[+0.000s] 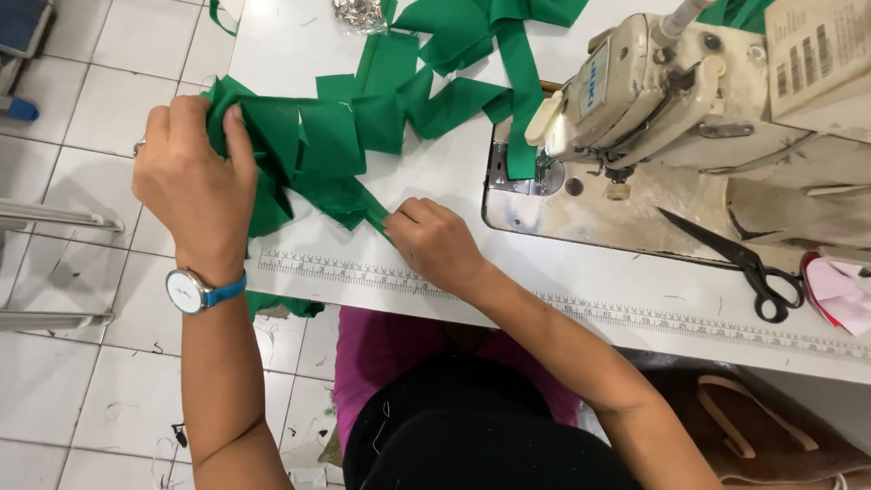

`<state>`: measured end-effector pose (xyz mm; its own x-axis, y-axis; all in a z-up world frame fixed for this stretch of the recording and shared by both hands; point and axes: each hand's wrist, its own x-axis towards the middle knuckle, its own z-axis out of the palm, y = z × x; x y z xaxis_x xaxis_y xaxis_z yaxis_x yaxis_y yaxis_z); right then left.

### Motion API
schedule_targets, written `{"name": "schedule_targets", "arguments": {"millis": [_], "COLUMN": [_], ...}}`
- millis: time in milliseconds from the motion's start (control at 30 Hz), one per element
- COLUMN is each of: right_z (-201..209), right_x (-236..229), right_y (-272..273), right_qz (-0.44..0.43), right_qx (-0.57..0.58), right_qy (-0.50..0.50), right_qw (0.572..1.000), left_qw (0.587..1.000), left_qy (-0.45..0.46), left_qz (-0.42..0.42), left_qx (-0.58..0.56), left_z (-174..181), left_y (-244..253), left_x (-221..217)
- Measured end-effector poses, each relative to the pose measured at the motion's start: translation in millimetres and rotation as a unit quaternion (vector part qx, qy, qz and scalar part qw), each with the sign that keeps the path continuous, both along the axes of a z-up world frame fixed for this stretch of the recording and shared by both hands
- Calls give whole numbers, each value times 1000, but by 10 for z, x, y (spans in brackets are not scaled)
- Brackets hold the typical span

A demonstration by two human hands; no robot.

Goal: Sewing green fabric strips by folding them and feeding them through an industrial sewing machine.

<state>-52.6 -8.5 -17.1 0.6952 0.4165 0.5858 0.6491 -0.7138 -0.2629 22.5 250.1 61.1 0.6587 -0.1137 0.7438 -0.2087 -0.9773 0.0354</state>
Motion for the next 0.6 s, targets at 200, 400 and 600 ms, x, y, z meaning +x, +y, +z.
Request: {"name": "schedule_targets", "arguments": {"millis": [200, 400, 600], "right_z": [138, 359, 702], "right_x": [-132, -427, -698], "right_y": [-190, -565, -897], "right_qz": [7, 17, -8], "right_qx": [-39, -13, 160], "right_qy": [22, 103, 168], "right_qw": [999, 994, 973], "left_qw": [1000, 999, 979], "left_qy": [17, -3, 96], "left_qz": [-11, -50, -181], "left_qx": [6, 0, -18], "left_z": [-108, 129, 861], "left_y": [-3, -74, -631], "left_x": [3, 33, -620]}}
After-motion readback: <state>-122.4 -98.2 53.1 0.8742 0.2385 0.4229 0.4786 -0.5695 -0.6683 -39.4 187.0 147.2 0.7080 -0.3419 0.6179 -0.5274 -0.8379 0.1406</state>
